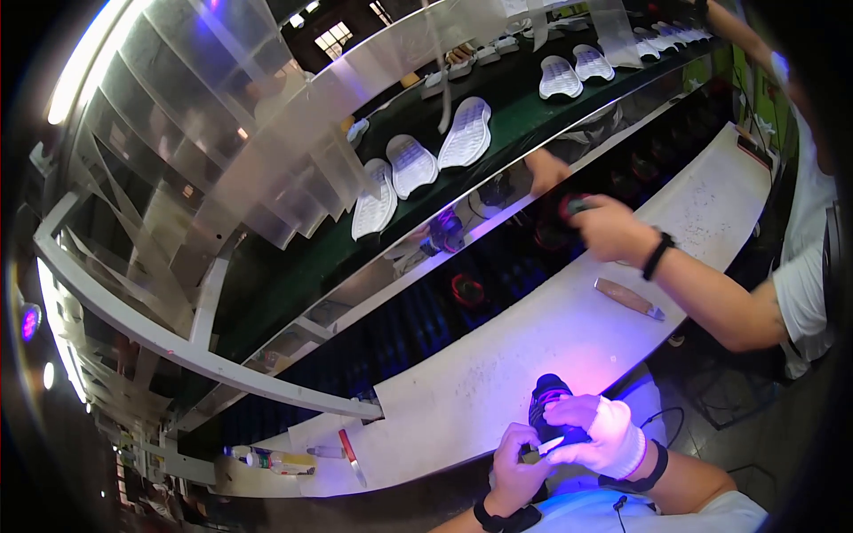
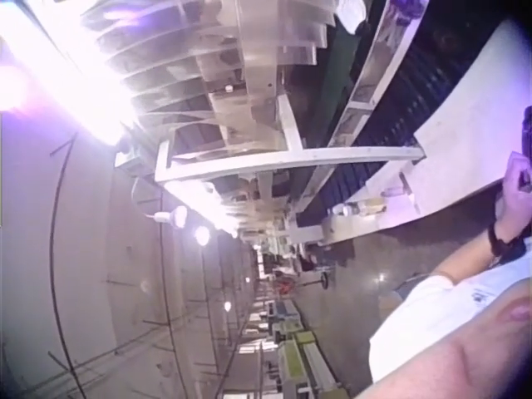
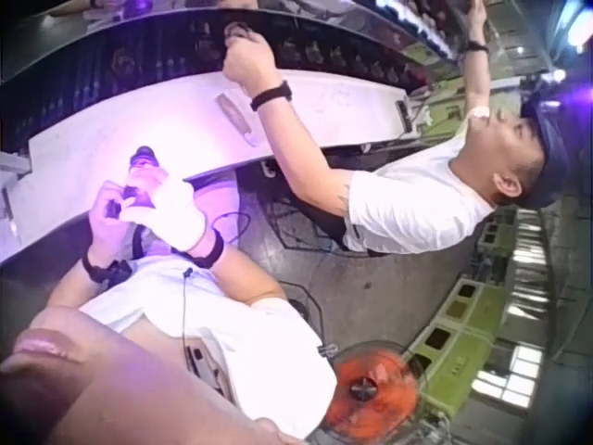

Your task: The recorder is assembling shoe components, specifically attaching and aligning the upper to the sole on a production line.

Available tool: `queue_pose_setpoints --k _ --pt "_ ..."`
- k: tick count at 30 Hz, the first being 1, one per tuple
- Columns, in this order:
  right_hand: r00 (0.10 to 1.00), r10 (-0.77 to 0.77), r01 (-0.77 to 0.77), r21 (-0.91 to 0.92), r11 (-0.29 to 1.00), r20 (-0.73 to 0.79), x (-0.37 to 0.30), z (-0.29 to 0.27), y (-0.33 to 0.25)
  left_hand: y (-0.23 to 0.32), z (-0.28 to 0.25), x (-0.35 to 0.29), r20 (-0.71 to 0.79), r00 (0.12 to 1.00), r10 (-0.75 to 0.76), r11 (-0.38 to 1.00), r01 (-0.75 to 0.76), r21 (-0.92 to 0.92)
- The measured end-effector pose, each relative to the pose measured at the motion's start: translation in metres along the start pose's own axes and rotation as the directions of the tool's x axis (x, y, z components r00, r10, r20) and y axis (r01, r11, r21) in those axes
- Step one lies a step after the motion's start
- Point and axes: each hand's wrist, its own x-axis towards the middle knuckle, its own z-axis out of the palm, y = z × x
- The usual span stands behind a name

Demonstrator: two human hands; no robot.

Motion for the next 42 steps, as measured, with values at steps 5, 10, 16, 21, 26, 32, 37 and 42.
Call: queue_pose_setpoints --k 5,10,16,21,26,32,37,42 --pt "0.998 0.022 -0.021 -0.005 1.0 0.053 0.007 -0.001 0.022 0.011 0.02 0.02 -0.097 0.993 0.074 0.997 -0.073 0.009" --pt "0.999 0.011 -0.026 0.352 0.936 0.044 0.015 -0.006 0.049 0.014 0.021 0.045 -0.084 0.995 0.061 0.998 -0.063 -0.026" --pt "0.996 0.062 -0.079 0.301 0.951 0.064 0.001 -0.004 0.057 -0.007 0.019 0.051 0.037 0.997 0.065 0.996 -0.063 -0.062" --pt "0.988 0.141 -0.112 0.354 0.928 -0.056 -0.02 -0.013 0.065 0.001 0.03 0.056 0.086 0.996 0.023 1.0 -0.023 0.001" --pt "0.936 0.319 -0.168 0.61 0.775 -0.148 -0.05 -0.041 0.109 0.005 0.045 0.082 0.318 0.938 0.14 0.909 -0.249 0.334" --pt "0.904 0.407 -0.4 -0.08 0.913 0.132 -0.034 -0.079 0.113 -0.002 0.046 0.114 0.538 0.832 0.133 0.835 -0.387 0.391" --pt "0.852 0.515 -0.518 0.002 0.856 0.094 -0.028 -0.065 0.101 -0.017 0.008 0.115 0.499 0.856 0.132 0.948 -0.256 0.19" --pt "0.596 0.789 -0.683 0.425 0.595 -0.148 -0.027 -0.021 0.128 -0.035 -0.069 0.121 0.548 0.823 -0.149 0.987 0.154 0.036"
